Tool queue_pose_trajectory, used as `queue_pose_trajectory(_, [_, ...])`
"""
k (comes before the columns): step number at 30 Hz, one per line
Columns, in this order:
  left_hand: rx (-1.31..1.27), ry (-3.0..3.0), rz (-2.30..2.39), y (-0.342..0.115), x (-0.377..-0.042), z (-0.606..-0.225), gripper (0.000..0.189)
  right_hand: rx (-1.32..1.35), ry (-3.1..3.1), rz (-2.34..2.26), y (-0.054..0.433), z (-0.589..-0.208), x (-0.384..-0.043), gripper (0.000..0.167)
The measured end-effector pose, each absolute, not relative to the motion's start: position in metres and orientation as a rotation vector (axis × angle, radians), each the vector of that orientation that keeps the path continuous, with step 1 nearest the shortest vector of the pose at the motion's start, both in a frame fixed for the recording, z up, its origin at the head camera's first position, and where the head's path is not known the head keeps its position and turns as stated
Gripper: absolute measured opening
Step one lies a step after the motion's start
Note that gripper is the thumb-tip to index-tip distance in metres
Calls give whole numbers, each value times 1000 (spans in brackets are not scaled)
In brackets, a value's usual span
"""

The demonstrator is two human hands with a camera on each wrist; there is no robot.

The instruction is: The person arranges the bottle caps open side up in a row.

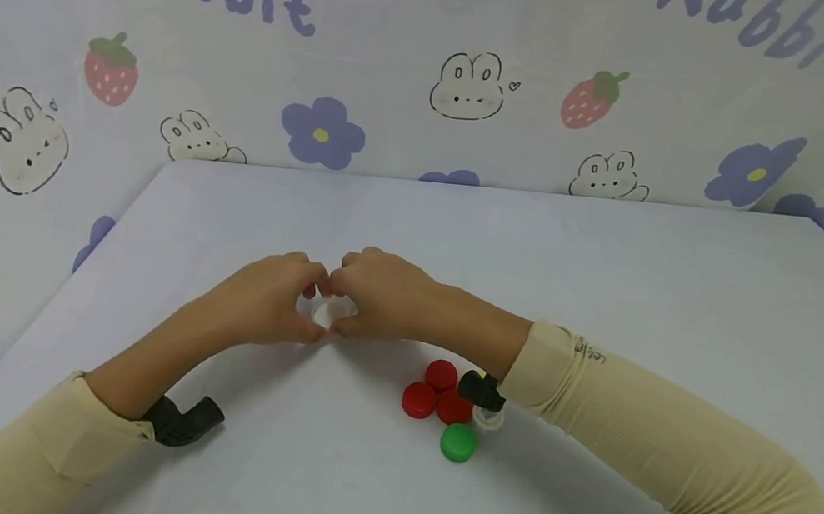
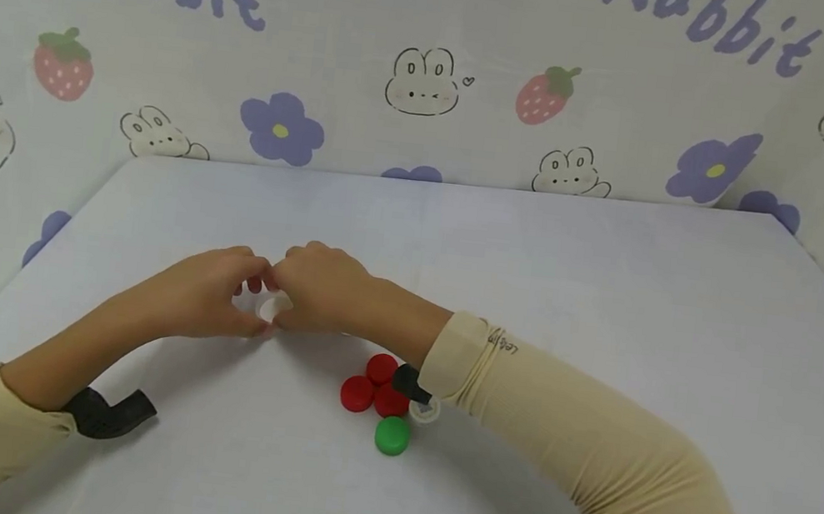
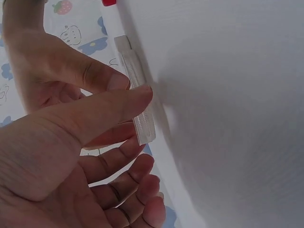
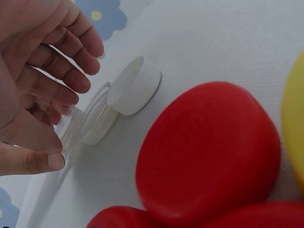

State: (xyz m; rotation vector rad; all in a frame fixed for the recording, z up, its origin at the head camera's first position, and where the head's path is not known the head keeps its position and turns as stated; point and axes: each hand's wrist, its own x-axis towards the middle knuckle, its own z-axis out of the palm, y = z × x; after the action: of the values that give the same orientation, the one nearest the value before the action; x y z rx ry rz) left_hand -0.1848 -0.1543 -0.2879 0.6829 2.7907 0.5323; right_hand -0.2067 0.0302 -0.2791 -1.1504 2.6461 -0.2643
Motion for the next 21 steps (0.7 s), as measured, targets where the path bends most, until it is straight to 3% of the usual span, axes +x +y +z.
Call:
queue_pose_trajectory(7, [719,2785,507,-151,-186,-293,39,-1150,2630,-239,32,-280,-207,32])
queue_pose_trajectory(21, [670,2774,496,-148,-183,-292,48,-1149,2683,-292,44,-278,-203,38])
